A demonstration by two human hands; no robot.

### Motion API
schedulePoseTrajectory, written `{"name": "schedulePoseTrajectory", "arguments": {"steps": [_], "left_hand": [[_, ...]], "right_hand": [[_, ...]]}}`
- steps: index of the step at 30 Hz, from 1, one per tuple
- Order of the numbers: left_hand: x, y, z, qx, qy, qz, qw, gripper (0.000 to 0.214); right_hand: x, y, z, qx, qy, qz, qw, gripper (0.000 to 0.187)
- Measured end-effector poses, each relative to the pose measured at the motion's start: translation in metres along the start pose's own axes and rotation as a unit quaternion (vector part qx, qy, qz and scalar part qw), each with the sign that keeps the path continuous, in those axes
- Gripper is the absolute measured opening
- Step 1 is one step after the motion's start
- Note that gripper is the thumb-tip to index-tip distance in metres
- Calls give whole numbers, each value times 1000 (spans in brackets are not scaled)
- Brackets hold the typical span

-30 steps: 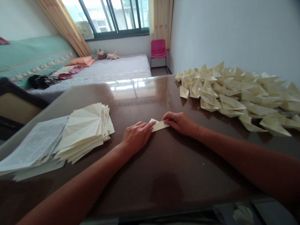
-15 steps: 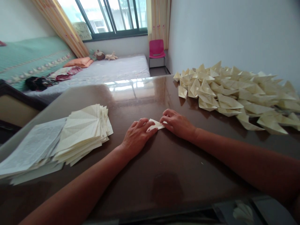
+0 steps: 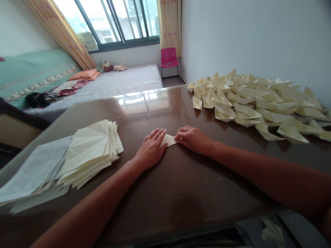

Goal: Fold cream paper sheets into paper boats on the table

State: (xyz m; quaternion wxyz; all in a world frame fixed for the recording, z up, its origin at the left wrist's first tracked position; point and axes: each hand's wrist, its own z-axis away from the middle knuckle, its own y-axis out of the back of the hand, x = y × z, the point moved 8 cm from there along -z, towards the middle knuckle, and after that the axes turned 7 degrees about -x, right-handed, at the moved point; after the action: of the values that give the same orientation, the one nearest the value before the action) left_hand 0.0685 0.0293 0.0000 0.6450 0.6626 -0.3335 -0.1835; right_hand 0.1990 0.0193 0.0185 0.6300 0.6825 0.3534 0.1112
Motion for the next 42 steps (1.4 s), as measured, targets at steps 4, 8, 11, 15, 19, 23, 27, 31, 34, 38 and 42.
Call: {"name": "schedulePoseTrajectory", "arguments": {"steps": [4, 8, 11, 15, 19, 23, 27, 31, 34, 38, 42], "left_hand": [[0, 4, -2, 1, -15, 52, 999, 53], [-2, 8, -2, 14, 1, 130, 991, 61], [-1, 9, 1, 35, 5, 171, 985, 62], [0, 10, 3, 52, -6, 224, 973, 56], [-4, 15, 5, 77, -8, 276, 958, 45], [-6, 18, 6, 91, -8, 301, 949, 41], [-5, 20, 7, 93, -4, 306, 948, 40], [-4, 23, 9, 101, 16, 306, 947, 40], [-3, 25, 10, 109, 24, 301, 947, 40], [-3, 23, 9, 105, 25, 312, 944, 41], [-14, 19, 7, 111, 36, 359, 926, 56]], "right_hand": [[3, 1, 1, 13, 9, -52, 999, 14], [8, 1, 3, 29, -28, -72, 997, 9], [12, 1, 4, 35, -60, -83, 994, 11], [14, 1, 5, 46, -73, -100, 991, 12], [16, 3, 6, 63, -73, -130, 987, 12], [16, 4, 6, 75, -60, -142, 985, 16], [14, 6, 5, 78, -47, -141, 986, 21], [13, 4, 3, 49, -60, -166, 983, 24], [12, 0, 3, 13, -74, -218, 973, 25], [7, -3, 3, -36, -67, -258, 963, 23], [16, 6, 3, 2, -80, -252, 964, 22]]}}
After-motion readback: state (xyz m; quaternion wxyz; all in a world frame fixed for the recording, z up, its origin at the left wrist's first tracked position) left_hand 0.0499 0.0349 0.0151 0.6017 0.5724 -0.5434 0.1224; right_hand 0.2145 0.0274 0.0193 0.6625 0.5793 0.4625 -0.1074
